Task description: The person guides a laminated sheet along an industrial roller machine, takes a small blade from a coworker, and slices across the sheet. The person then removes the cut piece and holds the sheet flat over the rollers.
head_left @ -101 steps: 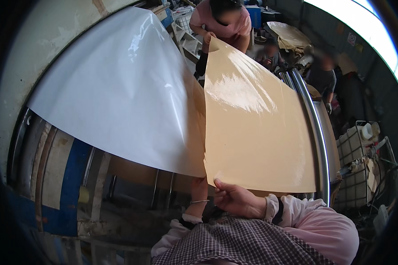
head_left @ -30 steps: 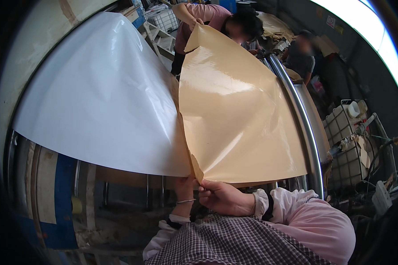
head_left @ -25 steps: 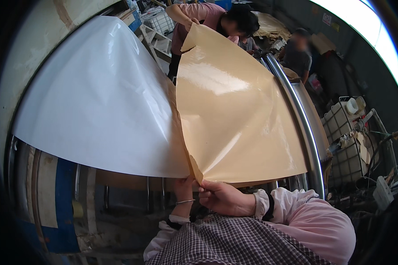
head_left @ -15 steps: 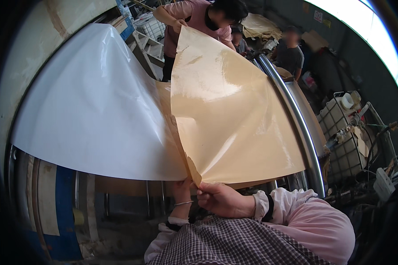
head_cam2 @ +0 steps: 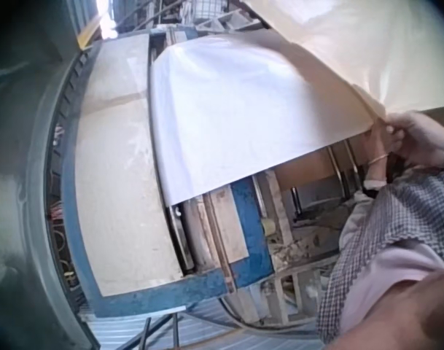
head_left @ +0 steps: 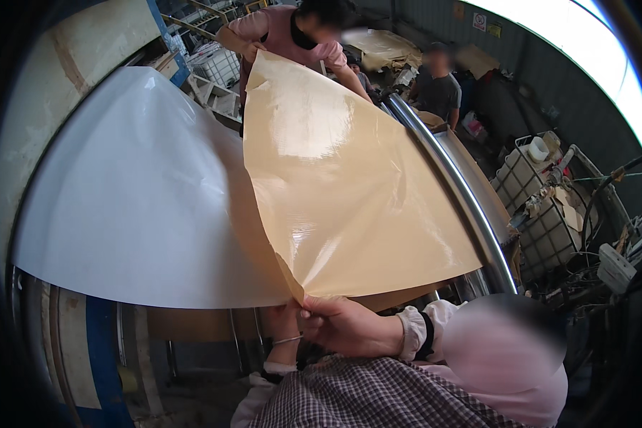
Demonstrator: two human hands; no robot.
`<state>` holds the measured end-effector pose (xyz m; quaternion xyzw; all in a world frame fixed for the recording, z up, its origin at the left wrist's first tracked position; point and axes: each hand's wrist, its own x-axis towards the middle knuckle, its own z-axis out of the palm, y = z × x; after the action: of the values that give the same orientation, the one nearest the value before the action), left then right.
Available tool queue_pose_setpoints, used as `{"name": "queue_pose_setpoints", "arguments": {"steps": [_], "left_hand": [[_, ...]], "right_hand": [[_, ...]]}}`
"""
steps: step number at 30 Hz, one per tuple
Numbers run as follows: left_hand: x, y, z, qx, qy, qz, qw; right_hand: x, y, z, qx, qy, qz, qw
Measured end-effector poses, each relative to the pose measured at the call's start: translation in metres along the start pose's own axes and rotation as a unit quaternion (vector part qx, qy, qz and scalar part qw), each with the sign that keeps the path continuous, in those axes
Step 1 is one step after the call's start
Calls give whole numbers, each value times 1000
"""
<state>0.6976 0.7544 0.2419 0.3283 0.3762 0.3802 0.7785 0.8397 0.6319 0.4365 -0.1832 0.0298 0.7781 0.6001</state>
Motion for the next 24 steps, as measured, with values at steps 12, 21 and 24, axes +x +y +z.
{"name": "queue_pose_setpoints", "arguments": {"steps": [12,21,24], "left_hand": [[7,-7,7,33,-46,22,998],[-24,18,48,4,-85,-16,996],[-27,20,56,59,-59,3,997]], "right_hand": [[-18,-6,14,-6,-24,-19,1000],[-23,-7,10,-12,-33,-20,999],[-24,-7,12,-11,-19,-27,999]]}}
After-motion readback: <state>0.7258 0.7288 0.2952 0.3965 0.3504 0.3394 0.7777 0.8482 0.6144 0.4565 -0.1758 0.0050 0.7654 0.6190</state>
